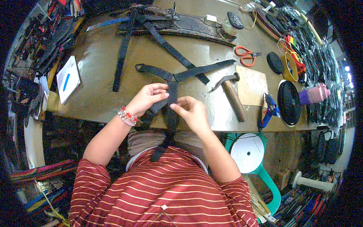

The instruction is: The person assembles black webbing straps into a harness-like structure using a hot glue gun. They repeatedly apply glue to strap ends and press them together, forming multiple joints. The person also handles a white circular disc and a black circular pad, placing them on a nearby chair.

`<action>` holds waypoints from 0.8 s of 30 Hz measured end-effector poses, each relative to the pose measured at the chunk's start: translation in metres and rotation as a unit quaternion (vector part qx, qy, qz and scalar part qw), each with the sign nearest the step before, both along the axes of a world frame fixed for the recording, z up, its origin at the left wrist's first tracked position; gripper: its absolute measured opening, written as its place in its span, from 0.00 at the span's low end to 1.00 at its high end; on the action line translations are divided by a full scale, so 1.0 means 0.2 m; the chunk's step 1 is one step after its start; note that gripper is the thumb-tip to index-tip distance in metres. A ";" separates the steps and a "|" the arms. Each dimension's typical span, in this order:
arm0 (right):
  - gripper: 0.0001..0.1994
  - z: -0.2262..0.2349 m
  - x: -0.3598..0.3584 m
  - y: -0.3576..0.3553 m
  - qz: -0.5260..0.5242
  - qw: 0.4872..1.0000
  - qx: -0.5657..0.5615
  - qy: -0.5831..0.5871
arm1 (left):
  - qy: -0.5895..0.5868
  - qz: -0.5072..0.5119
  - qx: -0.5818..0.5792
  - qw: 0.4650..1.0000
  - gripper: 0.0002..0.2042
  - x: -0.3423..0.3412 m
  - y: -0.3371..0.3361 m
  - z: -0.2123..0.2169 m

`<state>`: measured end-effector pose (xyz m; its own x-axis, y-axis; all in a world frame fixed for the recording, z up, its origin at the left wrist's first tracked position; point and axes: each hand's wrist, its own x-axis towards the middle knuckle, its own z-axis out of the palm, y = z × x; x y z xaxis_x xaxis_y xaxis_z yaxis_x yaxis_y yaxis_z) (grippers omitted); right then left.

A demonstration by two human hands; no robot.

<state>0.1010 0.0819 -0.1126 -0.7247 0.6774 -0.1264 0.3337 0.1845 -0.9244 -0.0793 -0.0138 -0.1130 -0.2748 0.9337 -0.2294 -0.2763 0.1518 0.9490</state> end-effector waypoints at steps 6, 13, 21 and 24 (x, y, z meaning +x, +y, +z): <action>0.08 -0.05 -0.04 0.02 0.021 0.998 -0.059 0.027 | 0.035 -0.025 -0.021 0.999 0.18 -0.02 -0.01 0.06; 0.08 -0.03 -0.04 0.00 0.014 0.995 -0.079 0.064 | 0.137 -0.043 -0.034 0.989 0.12 -0.01 0.02 0.02; 0.13 -0.02 -0.03 -0.01 0.012 0.998 -0.061 0.016 | 0.087 -0.001 0.000 0.996 0.09 0.01 0.02 0.00; 0.15 -0.05 -0.02 -0.03 0.025 0.993 -0.108 0.033 | 0.015 0.009 0.009 1.000 0.07 -0.01 0.05 0.00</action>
<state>0.0973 0.0760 -0.1229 -0.7681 0.6029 -0.2158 0.2662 -0.0059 -0.9639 -0.0816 -0.0038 -0.1131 -0.2987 0.9322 -0.2042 -0.2508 0.1298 0.9593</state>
